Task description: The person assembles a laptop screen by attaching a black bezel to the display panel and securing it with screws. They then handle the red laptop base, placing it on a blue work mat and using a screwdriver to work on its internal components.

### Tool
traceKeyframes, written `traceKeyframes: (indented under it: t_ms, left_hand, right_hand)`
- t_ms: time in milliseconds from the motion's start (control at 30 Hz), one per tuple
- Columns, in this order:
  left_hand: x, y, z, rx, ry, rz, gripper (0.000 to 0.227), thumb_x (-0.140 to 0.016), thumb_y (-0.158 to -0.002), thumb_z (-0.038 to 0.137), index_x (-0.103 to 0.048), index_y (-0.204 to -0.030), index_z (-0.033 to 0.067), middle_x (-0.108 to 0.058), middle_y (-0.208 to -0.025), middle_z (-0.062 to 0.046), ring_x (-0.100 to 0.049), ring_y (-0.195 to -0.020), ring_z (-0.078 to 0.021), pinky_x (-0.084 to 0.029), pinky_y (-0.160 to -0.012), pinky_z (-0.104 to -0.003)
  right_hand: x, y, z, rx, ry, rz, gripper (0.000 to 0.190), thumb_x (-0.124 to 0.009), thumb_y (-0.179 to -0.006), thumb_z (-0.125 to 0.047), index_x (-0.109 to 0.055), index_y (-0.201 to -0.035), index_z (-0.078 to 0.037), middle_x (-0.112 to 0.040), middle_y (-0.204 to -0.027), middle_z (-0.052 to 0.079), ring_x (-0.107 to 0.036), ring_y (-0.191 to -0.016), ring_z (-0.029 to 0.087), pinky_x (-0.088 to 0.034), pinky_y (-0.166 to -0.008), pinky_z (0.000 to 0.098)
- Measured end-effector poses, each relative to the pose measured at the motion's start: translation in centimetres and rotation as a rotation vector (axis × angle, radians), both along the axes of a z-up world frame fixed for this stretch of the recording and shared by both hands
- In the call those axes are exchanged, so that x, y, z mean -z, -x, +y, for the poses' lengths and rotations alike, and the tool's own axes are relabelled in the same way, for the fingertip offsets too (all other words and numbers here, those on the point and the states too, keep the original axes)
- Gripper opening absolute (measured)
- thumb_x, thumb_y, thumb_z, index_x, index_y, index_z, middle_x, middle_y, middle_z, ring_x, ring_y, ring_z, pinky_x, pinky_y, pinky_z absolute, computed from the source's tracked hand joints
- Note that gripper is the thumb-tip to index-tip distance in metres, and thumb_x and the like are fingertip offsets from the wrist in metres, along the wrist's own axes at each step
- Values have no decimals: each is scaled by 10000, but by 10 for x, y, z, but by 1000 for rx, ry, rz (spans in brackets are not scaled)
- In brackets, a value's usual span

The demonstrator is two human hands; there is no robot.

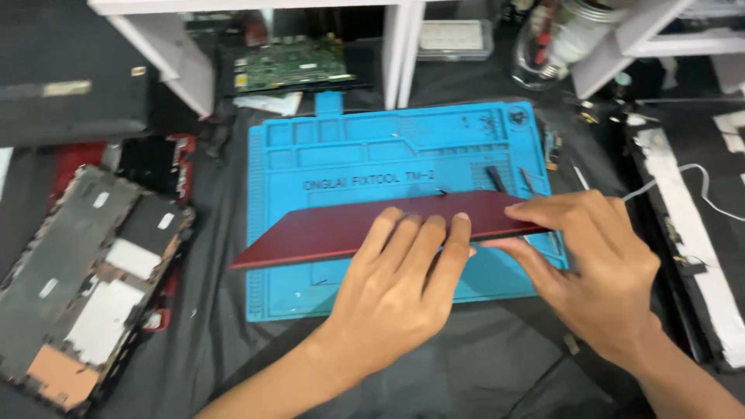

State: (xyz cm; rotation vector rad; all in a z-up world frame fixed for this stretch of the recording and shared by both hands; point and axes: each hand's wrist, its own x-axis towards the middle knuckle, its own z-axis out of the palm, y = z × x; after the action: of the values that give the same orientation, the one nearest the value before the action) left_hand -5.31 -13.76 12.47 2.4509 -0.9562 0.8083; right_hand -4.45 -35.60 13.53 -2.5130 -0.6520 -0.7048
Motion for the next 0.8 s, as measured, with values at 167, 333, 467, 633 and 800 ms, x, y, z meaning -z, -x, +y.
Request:
traceKeyframes:
  t_ms: [167, 333, 467, 633, 800]
  left_hand:
    - [0, -6, -22, 53, 26, -10, 289, -710, -1002, 92, -655, -1221, -88, -644, -1088, -165, -645, -992, -293, -519, -938, -442]
    - [5, -8, -28, 53, 27, -21, 208, -709, -1022, 56, -657, -1157, -93, -653, -1030, -147, -678, -966, -267, -530, -875, -386]
    - [2, -9, -25, 14, 38, -47, 200, -707, -1026, 49, -649, -1146, -99, -651, -1020, -154, -684, -969, -275, -535, -890, -385]
    - [-9, -7, -10, -13, -12, 66, 299, -700, -982, 80, -658, -1198, -122, -646, -994, -153, -671, -951, -279, -517, -858, -393]
    - [-1, -5, -8, -57, -19, 26, 218, -689, -1006, 66, -630, -1151, -86, -633, -1013, -150, -644, -934, -269, -506, -856, -385]
  right_hand:
    - [8, 1, -35, 13, -213, 149, 271, -837, -776, -47, -705, -1009, -9, -733, -1017, 108, -715, -915, 228, -531, -789, 306]
    - [23, 3, -45, -21, -367, 201, 160, -790, -874, 32, -725, -1015, -6, -753, -1047, 120, -758, -927, 188, -576, -802, 247]
    - [15, -4, -38, -32, -360, 177, 147, -781, -868, 45, -725, -996, -1, -750, -1033, 130, -754, -934, 206, -571, -816, 264]
    - [13, -3, -37, 5, -344, 198, 151, -768, -862, 57, -725, -1002, 18, -745, -1025, 138, -738, -895, 204, -560, -785, 258]
    - [21, -5, -43, -16, -336, 187, 163, -771, -897, 60, -719, -1049, 31, -740, -1061, 151, -730, -899, 200, -552, -779, 239]
